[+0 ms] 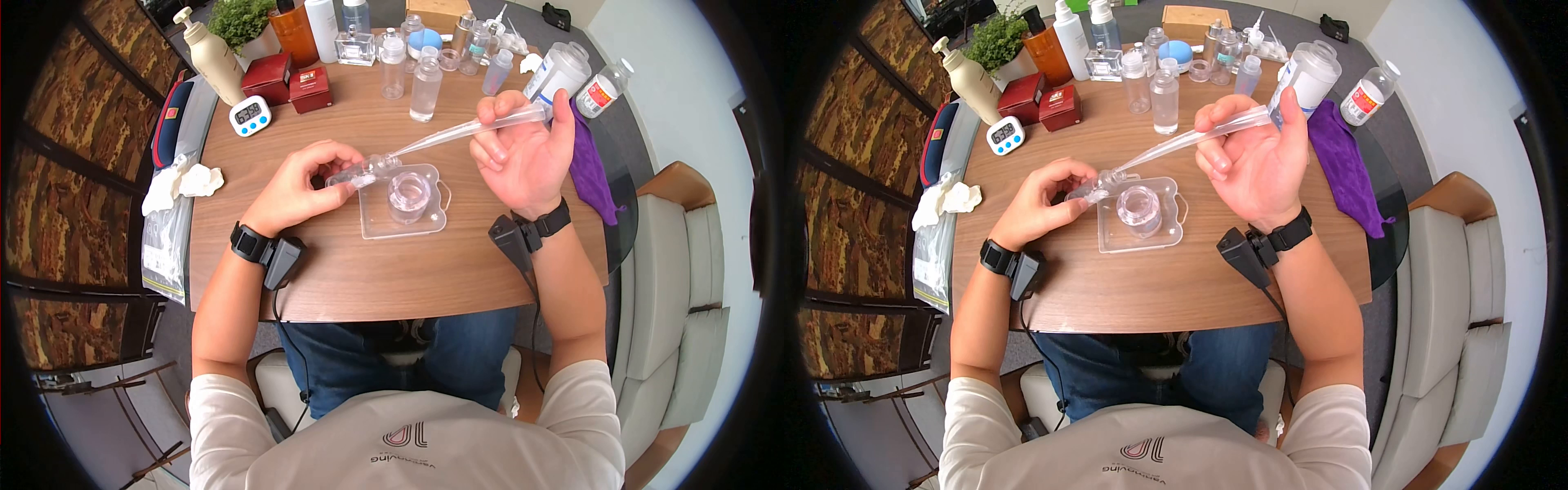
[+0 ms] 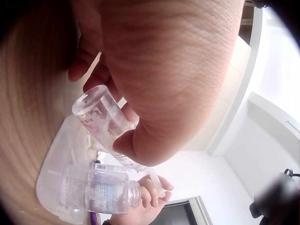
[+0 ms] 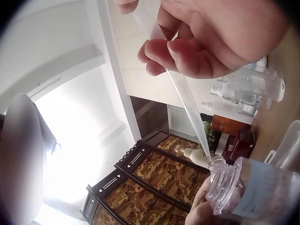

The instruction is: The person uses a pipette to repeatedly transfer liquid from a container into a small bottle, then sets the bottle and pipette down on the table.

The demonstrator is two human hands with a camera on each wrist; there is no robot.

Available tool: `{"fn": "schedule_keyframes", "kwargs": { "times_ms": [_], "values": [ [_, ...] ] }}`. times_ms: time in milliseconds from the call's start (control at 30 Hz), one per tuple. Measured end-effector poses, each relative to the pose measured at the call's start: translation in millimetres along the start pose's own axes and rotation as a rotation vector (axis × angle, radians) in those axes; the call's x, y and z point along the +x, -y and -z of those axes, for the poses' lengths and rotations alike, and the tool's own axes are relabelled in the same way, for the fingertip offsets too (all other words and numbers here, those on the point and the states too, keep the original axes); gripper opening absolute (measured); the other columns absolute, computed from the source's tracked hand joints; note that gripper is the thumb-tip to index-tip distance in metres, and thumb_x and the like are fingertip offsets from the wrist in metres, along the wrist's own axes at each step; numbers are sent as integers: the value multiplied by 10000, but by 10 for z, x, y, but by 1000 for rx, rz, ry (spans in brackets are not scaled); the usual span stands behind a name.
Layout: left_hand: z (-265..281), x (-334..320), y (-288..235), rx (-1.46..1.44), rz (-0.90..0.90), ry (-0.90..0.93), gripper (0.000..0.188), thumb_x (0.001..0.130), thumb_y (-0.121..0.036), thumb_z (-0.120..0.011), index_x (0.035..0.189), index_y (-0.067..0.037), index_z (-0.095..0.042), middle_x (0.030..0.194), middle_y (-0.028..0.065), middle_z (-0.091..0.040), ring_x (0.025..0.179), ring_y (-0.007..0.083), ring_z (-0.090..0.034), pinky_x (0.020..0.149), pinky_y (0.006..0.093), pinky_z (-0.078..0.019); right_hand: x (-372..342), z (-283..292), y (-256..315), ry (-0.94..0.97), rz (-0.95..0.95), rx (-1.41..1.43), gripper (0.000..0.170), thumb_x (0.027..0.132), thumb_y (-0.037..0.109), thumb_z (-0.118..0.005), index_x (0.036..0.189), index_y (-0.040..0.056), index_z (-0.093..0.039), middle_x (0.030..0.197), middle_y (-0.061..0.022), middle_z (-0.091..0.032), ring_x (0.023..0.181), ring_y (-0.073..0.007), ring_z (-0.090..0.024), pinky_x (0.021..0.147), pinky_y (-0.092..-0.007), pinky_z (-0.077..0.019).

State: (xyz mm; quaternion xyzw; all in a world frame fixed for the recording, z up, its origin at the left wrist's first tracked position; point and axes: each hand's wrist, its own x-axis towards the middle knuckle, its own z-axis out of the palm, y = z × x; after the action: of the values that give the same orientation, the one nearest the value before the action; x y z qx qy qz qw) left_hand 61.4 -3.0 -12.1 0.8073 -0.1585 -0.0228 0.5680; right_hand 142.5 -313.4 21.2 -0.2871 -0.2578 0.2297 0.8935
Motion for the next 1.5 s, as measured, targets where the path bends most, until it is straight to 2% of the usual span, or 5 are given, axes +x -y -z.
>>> {"fn": "schedule_keyframes", "kwargs": {
  "times_ms": [633,700,1033,1300,1500],
  "values": [
    [14,-17,-47,-33,42,5,297,854,-121,-698,1129,-10,-701,1038,22,-657,921,100,-583,815,266,-495,6,-12,4,-24,2,-46,731,1029,663,-337,1006,10,-665,985,-129,-637,583,-146,-454,572,-289,-382],
    [48,-17,-58,-19,68,61,337,873,-64,-694,1200,8,-649,1119,19,-623,1024,122,-567,936,282,-473,10,-11,-1,-23,7,-20,733,1034,647,-337,994,-4,-672,981,-162,-655,590,-161,-465,563,-296,-382],
    [49,-28,-47,-22,71,65,340,868,-58,-691,1199,8,-646,1112,17,-622,1016,116,-563,921,275,-474,6,21,-39,-13,17,-10,571,1087,456,-325,1001,10,-672,991,-179,-676,606,-159,-482,571,-290,-394],
    [0,-20,-43,-11,5,-2,290,846,-128,-704,1120,-33,-711,998,11,-652,869,94,-564,776,258,-473,3,5,-52,-25,34,-42,558,1102,450,-306,989,37,-664,985,-168,-669,589,-156,-478,569,-288,-391],
    [-2,-14,-17,-13,-4,-3,294,844,-133,-701,1121,-33,-710,1002,12,-650,866,96,-561,775,260,-470,-2,-2,-56,-36,46,-63,553,1105,446,-300,983,44,-659,974,-163,-670,580,-158,-473,571,-292,-389]
  ]
}}
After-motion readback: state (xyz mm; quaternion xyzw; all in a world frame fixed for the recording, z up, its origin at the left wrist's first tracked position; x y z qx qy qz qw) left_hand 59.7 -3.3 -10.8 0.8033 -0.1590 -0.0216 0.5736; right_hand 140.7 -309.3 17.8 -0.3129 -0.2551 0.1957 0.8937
